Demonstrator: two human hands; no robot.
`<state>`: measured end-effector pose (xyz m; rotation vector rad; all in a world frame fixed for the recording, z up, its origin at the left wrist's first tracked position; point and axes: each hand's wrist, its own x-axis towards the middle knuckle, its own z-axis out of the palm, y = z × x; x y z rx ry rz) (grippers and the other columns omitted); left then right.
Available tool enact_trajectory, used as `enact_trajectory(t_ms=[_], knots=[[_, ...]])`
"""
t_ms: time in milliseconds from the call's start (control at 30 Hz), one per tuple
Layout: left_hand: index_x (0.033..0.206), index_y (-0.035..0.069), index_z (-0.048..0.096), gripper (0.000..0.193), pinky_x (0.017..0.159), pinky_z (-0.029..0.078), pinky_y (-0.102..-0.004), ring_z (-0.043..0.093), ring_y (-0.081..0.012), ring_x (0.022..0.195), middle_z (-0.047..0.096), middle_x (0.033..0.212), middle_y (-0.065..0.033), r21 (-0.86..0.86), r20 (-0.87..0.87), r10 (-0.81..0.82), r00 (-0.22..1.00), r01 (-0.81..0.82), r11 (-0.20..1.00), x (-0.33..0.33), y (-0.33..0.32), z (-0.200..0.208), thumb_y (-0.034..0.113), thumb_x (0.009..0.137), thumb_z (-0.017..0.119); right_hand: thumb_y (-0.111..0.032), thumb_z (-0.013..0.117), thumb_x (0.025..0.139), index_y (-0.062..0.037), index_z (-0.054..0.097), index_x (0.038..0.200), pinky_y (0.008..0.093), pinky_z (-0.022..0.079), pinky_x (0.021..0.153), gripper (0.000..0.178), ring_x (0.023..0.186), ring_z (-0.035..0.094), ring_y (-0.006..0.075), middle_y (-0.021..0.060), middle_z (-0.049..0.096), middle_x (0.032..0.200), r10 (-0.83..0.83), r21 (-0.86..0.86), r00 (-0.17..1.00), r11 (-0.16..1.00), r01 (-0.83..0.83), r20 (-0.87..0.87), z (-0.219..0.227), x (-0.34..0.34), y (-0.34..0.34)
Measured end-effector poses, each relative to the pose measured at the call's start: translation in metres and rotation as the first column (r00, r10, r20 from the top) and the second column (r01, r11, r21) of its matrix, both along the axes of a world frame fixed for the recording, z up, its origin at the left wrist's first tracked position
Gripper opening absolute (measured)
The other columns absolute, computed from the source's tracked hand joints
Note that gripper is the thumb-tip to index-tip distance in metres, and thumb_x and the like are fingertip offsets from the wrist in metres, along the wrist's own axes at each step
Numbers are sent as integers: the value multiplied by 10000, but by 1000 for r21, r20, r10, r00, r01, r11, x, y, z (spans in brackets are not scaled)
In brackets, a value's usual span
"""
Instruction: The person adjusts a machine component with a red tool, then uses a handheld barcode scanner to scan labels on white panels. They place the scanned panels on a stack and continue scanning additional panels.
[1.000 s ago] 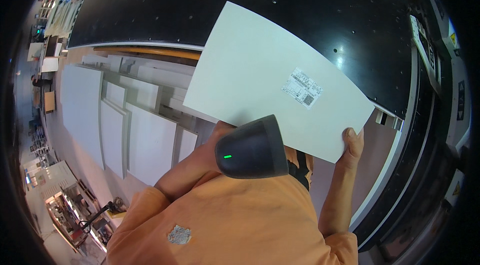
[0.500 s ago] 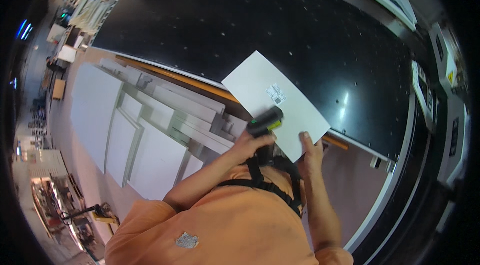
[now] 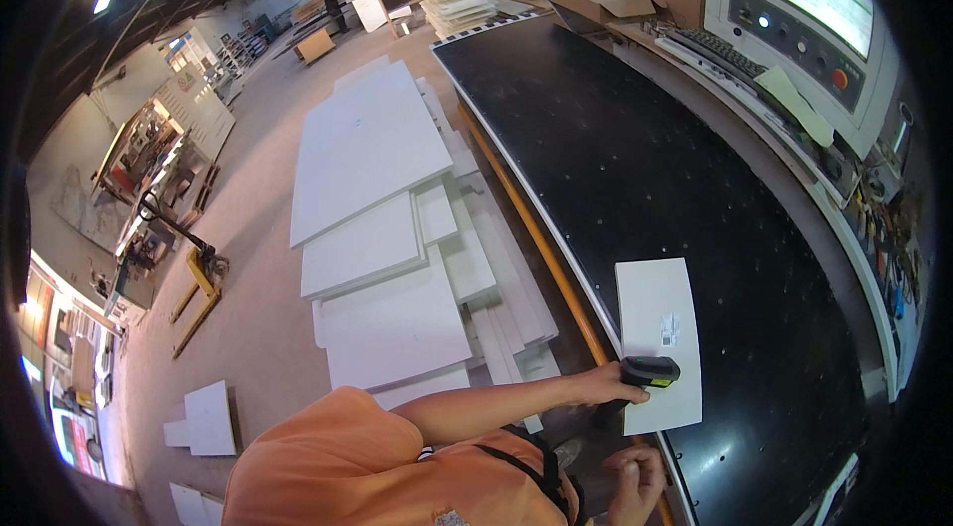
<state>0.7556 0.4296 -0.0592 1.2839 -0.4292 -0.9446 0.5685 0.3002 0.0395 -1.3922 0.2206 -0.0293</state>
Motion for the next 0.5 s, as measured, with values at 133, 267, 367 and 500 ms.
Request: enact_trajectory(t_ms=[133, 267, 367, 500], knots=[[1425, 25, 556, 708, 884, 476, -291, 589, -156, 1080, 654, 1237, -98, 73, 17, 59, 998, -60, 995, 0, 6, 10, 380, 861, 793, -518, 630, 991, -79, 543, 809, 454, 454, 842, 483, 659, 480, 175, 17, 464, 683, -115, 457, 854, 876, -154, 508, 89, 31, 34], [1224, 2, 664, 544, 696, 545, -318, 623, -157, 824, 660, 954, -62, 388, 28, -72, 997, 56, 920, 14, 22, 13, 435, 908, 759, -633, 573, 986, -105, 591, 797, 443, 442, 774, 561, 547, 542, 134, -45, 506, 614, -58, 295, 327, 599, -744, 943, 170, 63, 42], [1161, -19, 649, 362, 773, 598, -350, 718, -216, 852, 704, 933, -109, 126, -58, 52, 997, -45, 991, 20, 29, 30, 300, 991, 664, -563, 494, 1049, -110, 483, 621, 417, 457, 688, 623, 438, 392, 144, -29, 380, 523, -51, 423, 446, 429, -798, 893, 214, 36, 32], [1207, -7, 603, 367, 660, 562, -296, 699, -169, 736, 689, 811, -94, 89, -51, 226, 973, -221, 971, 17, 13, 64, 276, 986, 678, -505, 440, 1085, -142, 351, 541, 479, 486, 763, 660, 427, 350, 180, -12, 292, 508, -147, 353, 321, 372, -859, 936, 226, 14, 30]])
